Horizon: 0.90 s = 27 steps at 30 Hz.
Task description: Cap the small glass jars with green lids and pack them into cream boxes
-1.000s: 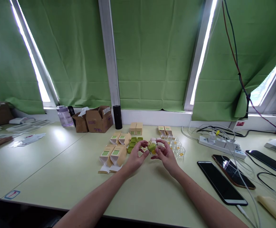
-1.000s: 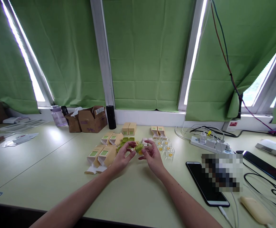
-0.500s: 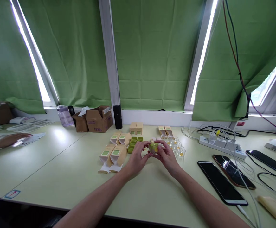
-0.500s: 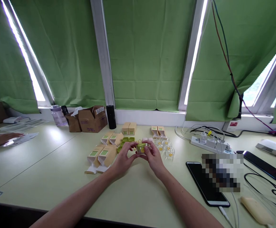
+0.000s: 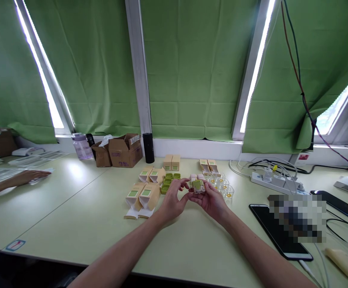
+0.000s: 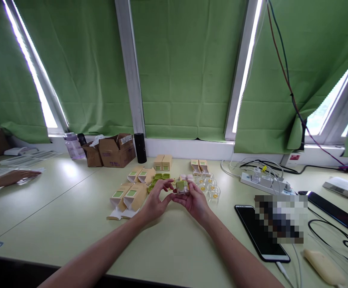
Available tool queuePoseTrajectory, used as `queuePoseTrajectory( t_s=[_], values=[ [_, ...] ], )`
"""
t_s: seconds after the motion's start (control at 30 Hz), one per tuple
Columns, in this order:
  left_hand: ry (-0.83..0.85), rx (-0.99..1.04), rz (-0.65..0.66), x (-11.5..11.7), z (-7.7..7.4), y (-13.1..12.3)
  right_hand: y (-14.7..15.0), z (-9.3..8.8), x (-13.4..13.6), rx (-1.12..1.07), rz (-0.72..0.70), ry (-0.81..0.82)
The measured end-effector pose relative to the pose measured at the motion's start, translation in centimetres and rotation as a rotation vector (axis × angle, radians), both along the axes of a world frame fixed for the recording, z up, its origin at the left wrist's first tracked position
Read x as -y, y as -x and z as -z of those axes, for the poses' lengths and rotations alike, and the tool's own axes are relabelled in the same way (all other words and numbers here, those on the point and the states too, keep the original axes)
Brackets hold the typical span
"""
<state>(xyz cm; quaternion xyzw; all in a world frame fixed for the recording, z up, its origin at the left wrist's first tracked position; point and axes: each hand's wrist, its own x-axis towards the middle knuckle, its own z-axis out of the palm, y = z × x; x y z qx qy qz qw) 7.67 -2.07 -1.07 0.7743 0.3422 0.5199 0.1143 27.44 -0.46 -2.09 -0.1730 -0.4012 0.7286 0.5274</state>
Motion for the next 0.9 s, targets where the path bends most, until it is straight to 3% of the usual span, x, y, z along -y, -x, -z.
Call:
queuePoseTrajectory(
  t_s=[0.43,0.9],
  values=[
    [0.272,0.114,0.038,-0.6,0.5,-0.1,0.3,-0.8,0.7,0.073,0.202,-0.031],
    [0.277,0.131,0.079,0.1,-0.1,-0.4,0.7,-0.8,0.8,0.240,0.334,-0.258]
  ],
)
